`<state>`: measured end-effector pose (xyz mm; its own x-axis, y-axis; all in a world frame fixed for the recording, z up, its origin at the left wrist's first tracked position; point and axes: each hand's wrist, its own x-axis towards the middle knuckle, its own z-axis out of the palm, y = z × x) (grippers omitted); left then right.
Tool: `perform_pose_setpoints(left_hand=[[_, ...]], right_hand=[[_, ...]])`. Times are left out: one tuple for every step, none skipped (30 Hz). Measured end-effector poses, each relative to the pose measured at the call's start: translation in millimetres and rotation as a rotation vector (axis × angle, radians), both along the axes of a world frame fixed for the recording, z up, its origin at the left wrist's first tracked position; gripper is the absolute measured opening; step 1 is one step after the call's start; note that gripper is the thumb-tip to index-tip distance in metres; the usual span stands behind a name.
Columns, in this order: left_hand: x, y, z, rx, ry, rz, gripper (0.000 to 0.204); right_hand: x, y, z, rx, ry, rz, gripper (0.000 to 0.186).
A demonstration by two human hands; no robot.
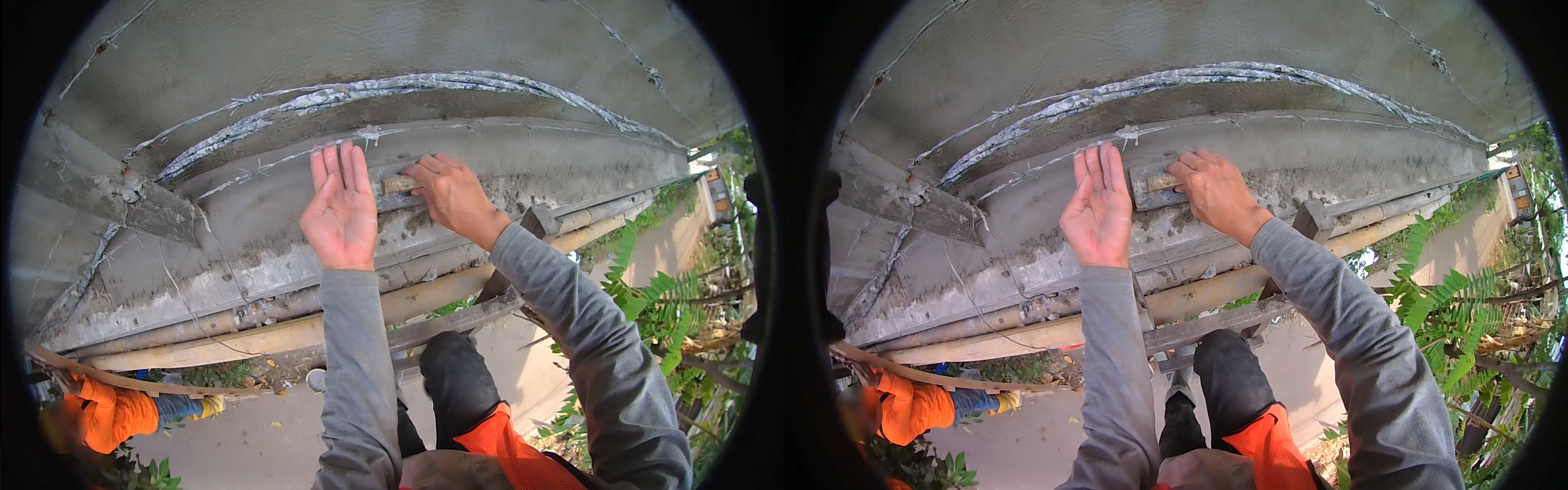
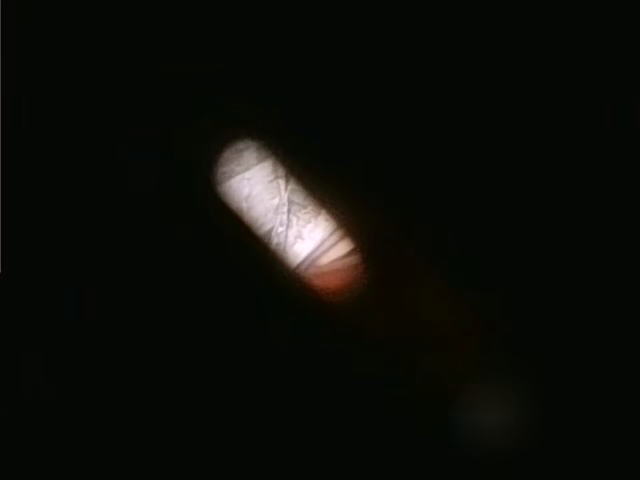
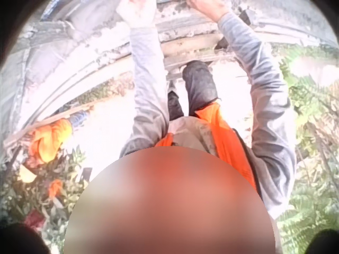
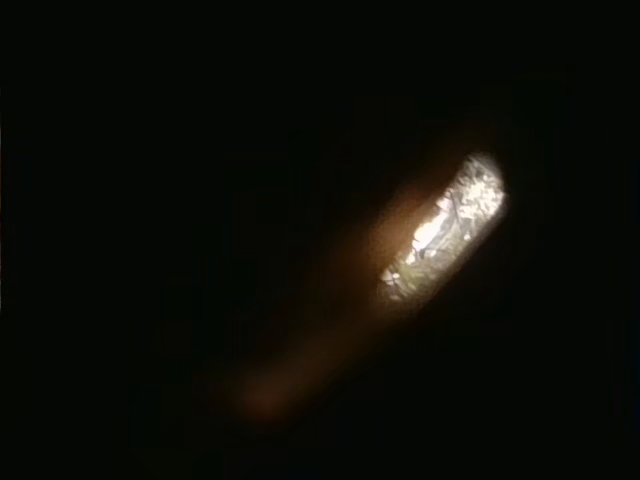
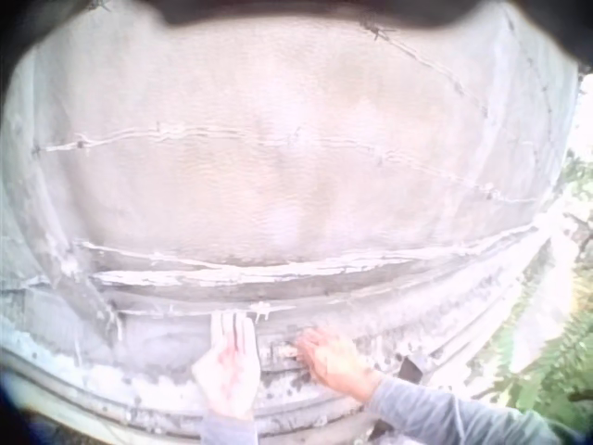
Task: The person smooths a freshly poured concrete surface using a hand trowel. They work along a linear section of the wall, repeatedly dragging the trowel to level and finish the wet concrete. Another worker is visible in the background.
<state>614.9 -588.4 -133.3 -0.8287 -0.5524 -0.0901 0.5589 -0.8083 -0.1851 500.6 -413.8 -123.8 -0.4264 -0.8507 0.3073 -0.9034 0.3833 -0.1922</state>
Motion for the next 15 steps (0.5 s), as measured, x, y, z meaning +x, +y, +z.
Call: perform_pose_setpoints(left_hand=[[0, 0, 1, -0.004, 0.002, -0.002, 0.076], [1, 0, 1, -0.002, -0.015, 0.000, 0.076], [0, 0, 2, -0.003, 0.000, 0.002, 0.076], [0, 0, 2, -0.003, -0.005, 0.002, 0.076], [0, 0, 2, 0.013, -0.030, 0.005, 0.077], [-1, -1, 2, -0.012, -0.004, 0.004, 0.077], [0, -1, 1, -0.020, 0.000, 0.005, 0.078], [1, 0, 0, -0.020, -0.006, 0.004, 0.078], [1, 1, -1, -0.013, -0.006, 0.003, 0.078], [2, 1, -1, -0.005, -0.010, -0.003, 0.079], [1, 0, -1, 0.000, 0.009, 0.003, 0.079], [0, -1, 0, -0.005, -0.004, 0.006, 0.079], [0, -1, 0, -0.009, -0.008, 0.004, 0.079], [0, -1, 0, -0.007, -0.023, 0.004, 0.079], [-1, -1, 0, -0.011, -0.001, 0.004, 0.079]], right_hand=[[1, 4, 4, 0.016, -0.004, 0.015, 0.037], [2, 8, 7, 0.052, -0.017, 0.030, 0.036], [2, 9, 10, 0.068, -0.021, 0.046, 0.036], [2, 10, 12, 0.153, -0.063, 0.025, 0.036], [2, 9, 13, 0.055, -0.031, 0.029, 0.036], [2, 8, 13, 0.035, -0.038, 0.004, 0.037], [3, 7, 12, -0.046, -0.013, -0.008, 0.037], [4, 6, 11, 0.020, -0.030, -0.017, 0.038], [5, 5, 9, 0.016, -0.017, -0.022, 0.038], [7, 5, 8, 0.046, -0.028, -0.005, 0.039], [8, 6, 7, 0.027, -0.012, -0.007, 0.039], [11, 8, 6, 0.044, -0.012, 0.016, 0.039], [13, 10, 5, 0.138, -0.053, 0.004, 0.040], [16, 11, 4, 0.056, -0.014, 0.029, 0.037], [18, 11, 3, 0.045, -0.010, 0.022, 0.034]])
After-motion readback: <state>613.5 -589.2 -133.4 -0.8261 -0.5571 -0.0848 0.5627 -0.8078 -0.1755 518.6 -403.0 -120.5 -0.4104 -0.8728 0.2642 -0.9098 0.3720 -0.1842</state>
